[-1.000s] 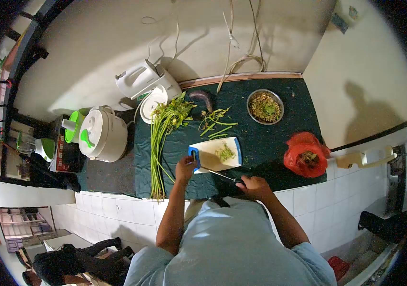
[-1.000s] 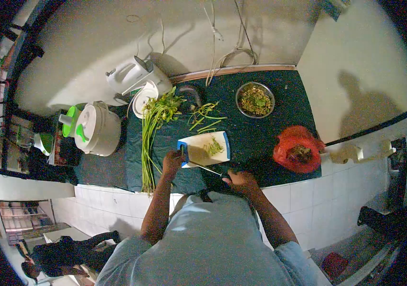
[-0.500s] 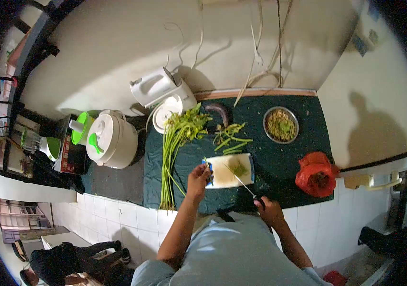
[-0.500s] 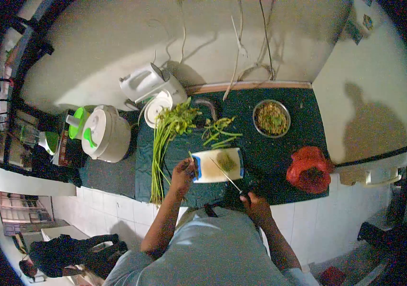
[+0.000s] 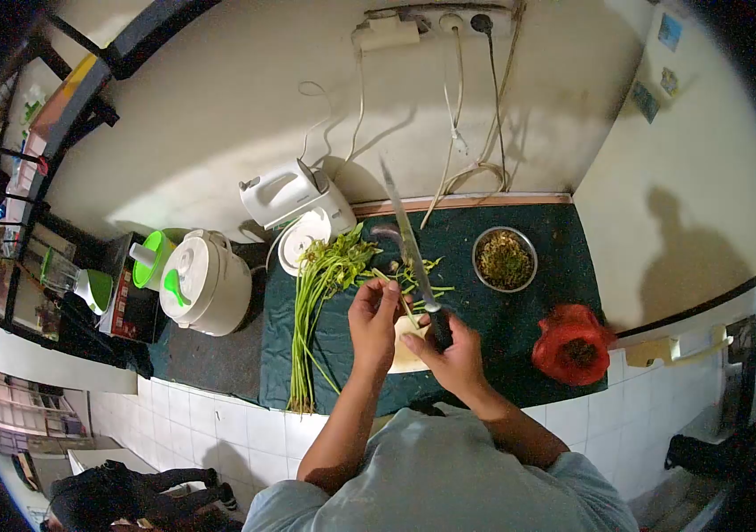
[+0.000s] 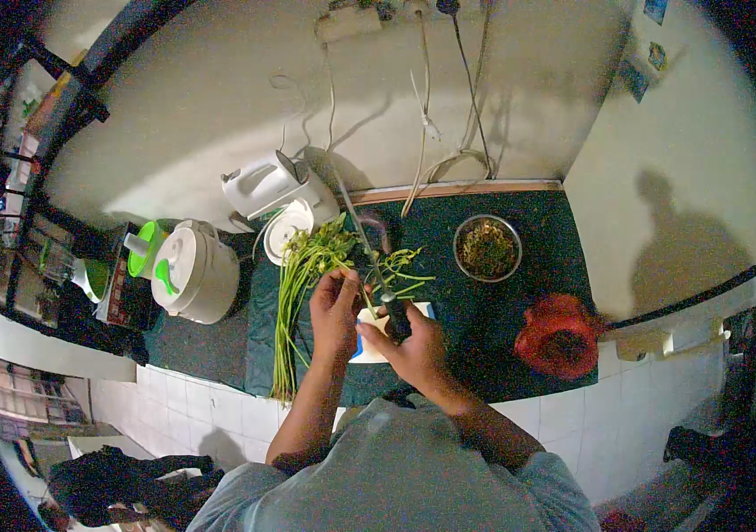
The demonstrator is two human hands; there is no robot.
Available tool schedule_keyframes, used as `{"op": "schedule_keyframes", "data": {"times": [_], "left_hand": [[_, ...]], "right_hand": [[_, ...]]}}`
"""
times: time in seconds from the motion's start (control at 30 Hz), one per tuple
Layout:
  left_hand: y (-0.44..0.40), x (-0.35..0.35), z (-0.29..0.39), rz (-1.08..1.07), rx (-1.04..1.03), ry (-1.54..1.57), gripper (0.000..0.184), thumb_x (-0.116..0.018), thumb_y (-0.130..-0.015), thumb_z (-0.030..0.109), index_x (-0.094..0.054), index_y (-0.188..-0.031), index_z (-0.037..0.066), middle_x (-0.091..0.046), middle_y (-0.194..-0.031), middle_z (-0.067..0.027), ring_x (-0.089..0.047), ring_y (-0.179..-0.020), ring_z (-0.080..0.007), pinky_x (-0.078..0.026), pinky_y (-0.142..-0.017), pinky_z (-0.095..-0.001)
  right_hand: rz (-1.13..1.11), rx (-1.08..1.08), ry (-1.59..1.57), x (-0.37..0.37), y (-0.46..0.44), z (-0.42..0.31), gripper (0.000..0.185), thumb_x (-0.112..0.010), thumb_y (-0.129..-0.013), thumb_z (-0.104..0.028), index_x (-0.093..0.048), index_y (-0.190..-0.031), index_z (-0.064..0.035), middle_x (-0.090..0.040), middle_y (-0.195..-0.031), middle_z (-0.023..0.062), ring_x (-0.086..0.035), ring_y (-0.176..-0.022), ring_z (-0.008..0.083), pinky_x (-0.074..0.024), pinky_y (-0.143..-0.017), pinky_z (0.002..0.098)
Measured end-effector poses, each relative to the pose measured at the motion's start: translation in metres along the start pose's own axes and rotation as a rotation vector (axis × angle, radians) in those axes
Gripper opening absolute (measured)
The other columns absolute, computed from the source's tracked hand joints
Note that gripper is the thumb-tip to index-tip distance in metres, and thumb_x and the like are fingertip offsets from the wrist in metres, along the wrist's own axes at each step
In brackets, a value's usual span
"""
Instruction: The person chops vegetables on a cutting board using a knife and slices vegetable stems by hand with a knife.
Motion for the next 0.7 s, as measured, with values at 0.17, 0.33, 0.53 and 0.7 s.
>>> {"op": "schedule_keyframes", "data": {"times": [0.17,0.33,0.53,0.7], "left_hand": [[0.005,-0.014,0.019,0.003,-0.129,-0.096,0.017,-0.059,-0.093,0.017,-0.054,-0.098,0.001,-0.058,-0.085,-0.0023,-0.058,-0.074,-0.0102,-0.049,-0.068,-0.0248],[0.020,-0.018,0.016,-0.151,-0.089,-0.242,0.029,-0.061,-0.092,0.017,-0.058,-0.112,-0.003,-0.063,-0.091,-0.0039,-0.058,-0.077,-0.0095,-0.048,-0.070,-0.0235],[0.028,-0.015,0.018,-0.174,-0.082,-0.324,0.022,-0.065,-0.089,0.011,-0.064,-0.105,-0.004,-0.066,-0.089,-0.0029,-0.058,-0.078,-0.0068,-0.047,-0.070,-0.0213],[0.034,-0.006,0.016,-0.137,-0.091,-0.256,0.021,-0.065,-0.087,0.009,-0.064,-0.103,-0.004,-0.067,-0.088,-0.0052,-0.061,-0.080,-0.0084,-0.049,-0.071,-0.0223]], "right_hand": [[0.112,0.081,-0.086,0.001,-0.013,-0.001,0.017,-0.067,-0.087,-0.018,-0.060,-0.089,-0.0026,-0.056,-0.068,-0.0022,-0.048,-0.062,0.0055,-0.0399,-0.057,0.0238],[0.201,0.054,-0.115,0.006,-0.014,0.008,0.016,-0.066,-0.088,-0.016,-0.061,-0.091,-0.0015,-0.059,-0.073,-0.0011,-0.051,-0.067,0.0062,-0.0420,-0.061,0.0236],[0.174,0.062,-0.135,0.012,-0.007,0.006,0.015,-0.065,-0.088,-0.015,-0.061,-0.092,-0.0011,-0.061,-0.076,-0.0003,-0.053,-0.068,0.0067,-0.0436,-0.063,0.0242],[0.044,0.126,0.043,0.018,0.013,0.010,0.027,-0.064,-0.088,-0.017,-0.057,-0.108,-0.0009,-0.066,-0.092,0.0124,-0.065,-0.080,0.0224,-0.0498,-0.074,0.0338]]}}
Point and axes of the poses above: each hand's wrist, its own y-axis away from the middle knuckle, its own x-axis out of the back of the hand, z = x × y, the point moved 5 cm from there along -y, towards the middle knuckle
